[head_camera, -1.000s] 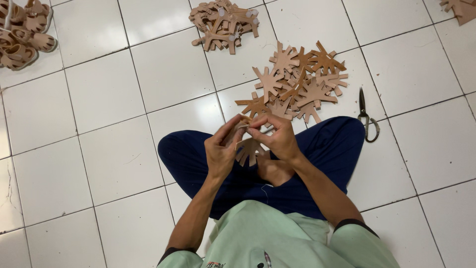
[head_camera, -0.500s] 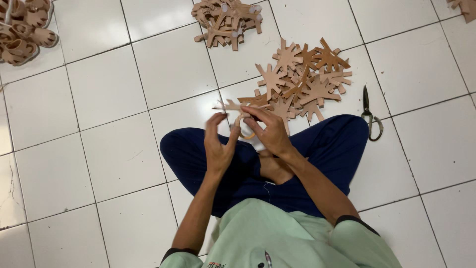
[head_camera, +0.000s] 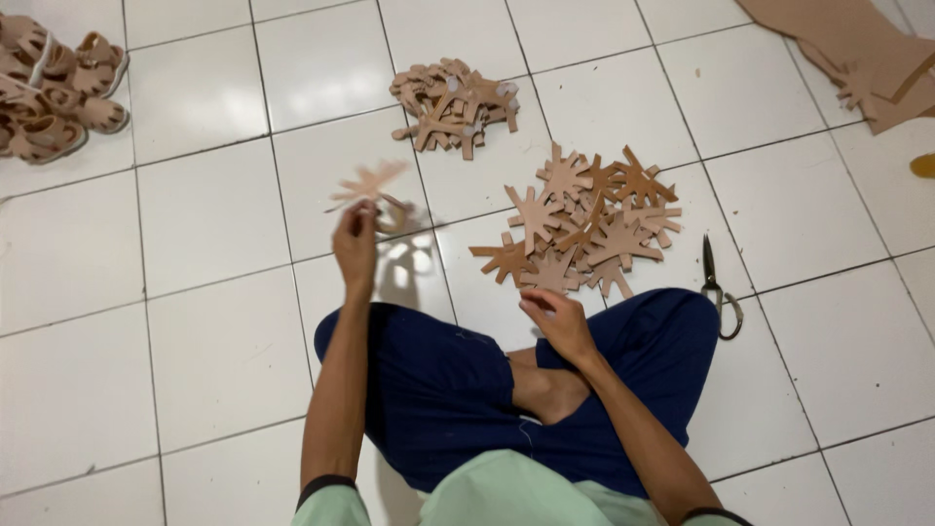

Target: The person sits on a tiled floor and uses scissors to trim star-shaped leather pieces. They then insert a small rubber band into the center of each piece and place the finished items into a growing pile.

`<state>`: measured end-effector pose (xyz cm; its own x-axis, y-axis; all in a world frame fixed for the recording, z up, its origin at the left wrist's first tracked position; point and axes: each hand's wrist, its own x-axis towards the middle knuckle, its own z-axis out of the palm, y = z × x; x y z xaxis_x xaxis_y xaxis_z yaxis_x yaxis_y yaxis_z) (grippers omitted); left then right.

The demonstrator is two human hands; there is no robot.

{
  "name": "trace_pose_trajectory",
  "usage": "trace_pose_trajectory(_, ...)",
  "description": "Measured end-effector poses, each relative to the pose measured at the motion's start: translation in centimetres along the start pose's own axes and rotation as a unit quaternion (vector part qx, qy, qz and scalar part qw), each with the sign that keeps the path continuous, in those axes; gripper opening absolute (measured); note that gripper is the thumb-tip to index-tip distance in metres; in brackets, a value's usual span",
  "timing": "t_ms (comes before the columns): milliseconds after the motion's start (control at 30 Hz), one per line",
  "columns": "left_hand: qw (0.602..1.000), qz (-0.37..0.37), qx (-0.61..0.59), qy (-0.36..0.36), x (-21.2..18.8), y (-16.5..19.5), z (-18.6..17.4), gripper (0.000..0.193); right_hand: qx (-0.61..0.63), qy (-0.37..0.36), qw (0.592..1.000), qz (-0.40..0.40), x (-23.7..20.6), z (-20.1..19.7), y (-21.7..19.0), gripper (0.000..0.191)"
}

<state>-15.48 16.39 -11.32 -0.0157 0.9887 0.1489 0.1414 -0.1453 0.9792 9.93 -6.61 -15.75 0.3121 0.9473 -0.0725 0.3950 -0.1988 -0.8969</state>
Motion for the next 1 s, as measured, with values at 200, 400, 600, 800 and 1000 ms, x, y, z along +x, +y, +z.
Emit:
trace_pose_trajectory(200, 0.948, -0.152, 0.278, 0.02, 4.8, -3.8, -1.1, 0.034, -0.017, -0.049, 0.996, 0.066, 2.4, -1.0, 1.1, 0.032)
trace_pose_trajectory(400, 0.917, -0.062, 0.382, 0.094, 1.5, -3.8, -1.0, 0.05, -0.085, -0.04, 0.995, 0.018, 12.6, -2.7, -3.0, 0.04)
trace_pose_trajectory(600, 0.973, 0.07, 0.202, 0.087, -0.4, -2.7, 1.4, 0.034, -0.11, -0.024, 0.992, -0.064, 25.7, -0.4, -6.7, 0.046)
trace_pose_trajectory(800, 0.987, 0.048, 0.151, 0.014, -0.4, -4.6, 6.1, 0.021, -0.216, 0.066, 0.966, -0.123, 35.0, 2.9, -8.1, 0.051)
trace_pose_trajectory(1000, 0.984, 0.057, 0.166, -0.025, -0.3, -7.1, 7.7, 0.016, -0.176, 0.088, 0.98, 0.036, 37.6, 3.0, -8.1, 0.047)
